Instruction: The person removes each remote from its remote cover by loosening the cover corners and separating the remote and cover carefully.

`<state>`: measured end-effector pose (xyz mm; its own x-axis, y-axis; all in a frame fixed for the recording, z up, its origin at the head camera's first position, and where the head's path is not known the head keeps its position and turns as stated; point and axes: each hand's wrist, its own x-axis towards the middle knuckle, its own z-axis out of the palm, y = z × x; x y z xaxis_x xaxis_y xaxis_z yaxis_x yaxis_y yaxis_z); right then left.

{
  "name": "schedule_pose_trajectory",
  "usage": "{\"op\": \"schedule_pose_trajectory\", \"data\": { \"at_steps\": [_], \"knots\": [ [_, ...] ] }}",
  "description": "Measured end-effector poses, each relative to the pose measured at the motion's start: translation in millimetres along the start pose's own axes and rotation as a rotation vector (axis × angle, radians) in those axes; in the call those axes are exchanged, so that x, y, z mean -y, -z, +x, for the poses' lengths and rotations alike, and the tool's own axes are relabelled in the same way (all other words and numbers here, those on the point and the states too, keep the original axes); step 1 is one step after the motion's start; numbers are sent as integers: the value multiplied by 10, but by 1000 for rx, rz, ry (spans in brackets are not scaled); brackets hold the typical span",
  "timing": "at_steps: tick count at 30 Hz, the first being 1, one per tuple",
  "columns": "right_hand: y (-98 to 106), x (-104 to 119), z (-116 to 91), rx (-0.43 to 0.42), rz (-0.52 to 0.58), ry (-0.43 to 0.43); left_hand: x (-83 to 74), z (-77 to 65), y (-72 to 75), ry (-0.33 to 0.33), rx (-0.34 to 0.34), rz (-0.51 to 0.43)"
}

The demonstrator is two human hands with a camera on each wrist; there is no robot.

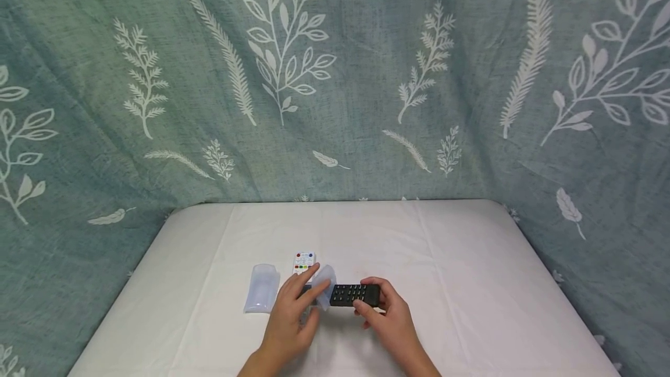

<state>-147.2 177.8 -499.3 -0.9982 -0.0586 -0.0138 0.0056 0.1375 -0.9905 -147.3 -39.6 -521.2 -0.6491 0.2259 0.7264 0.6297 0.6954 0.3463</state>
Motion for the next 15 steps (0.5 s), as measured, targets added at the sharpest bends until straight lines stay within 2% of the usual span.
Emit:
{"op": "schedule_pose_trajectory", "data": {
  "at_steps": [3,7,11,15],
  "knots": [
    [4,3,-3,4,-8,-7,-5,32,22,-9,19,-6],
    [4,1,-7,6,-23,-5,-7,97,45,-12,-6,-20],
    [11,-14,-16,5,-32,-2,-19,170,75,38,-14,-64],
    [11,-40,-25,11,-37,4,-17,231,122,100,58,-133]
  ]
}}
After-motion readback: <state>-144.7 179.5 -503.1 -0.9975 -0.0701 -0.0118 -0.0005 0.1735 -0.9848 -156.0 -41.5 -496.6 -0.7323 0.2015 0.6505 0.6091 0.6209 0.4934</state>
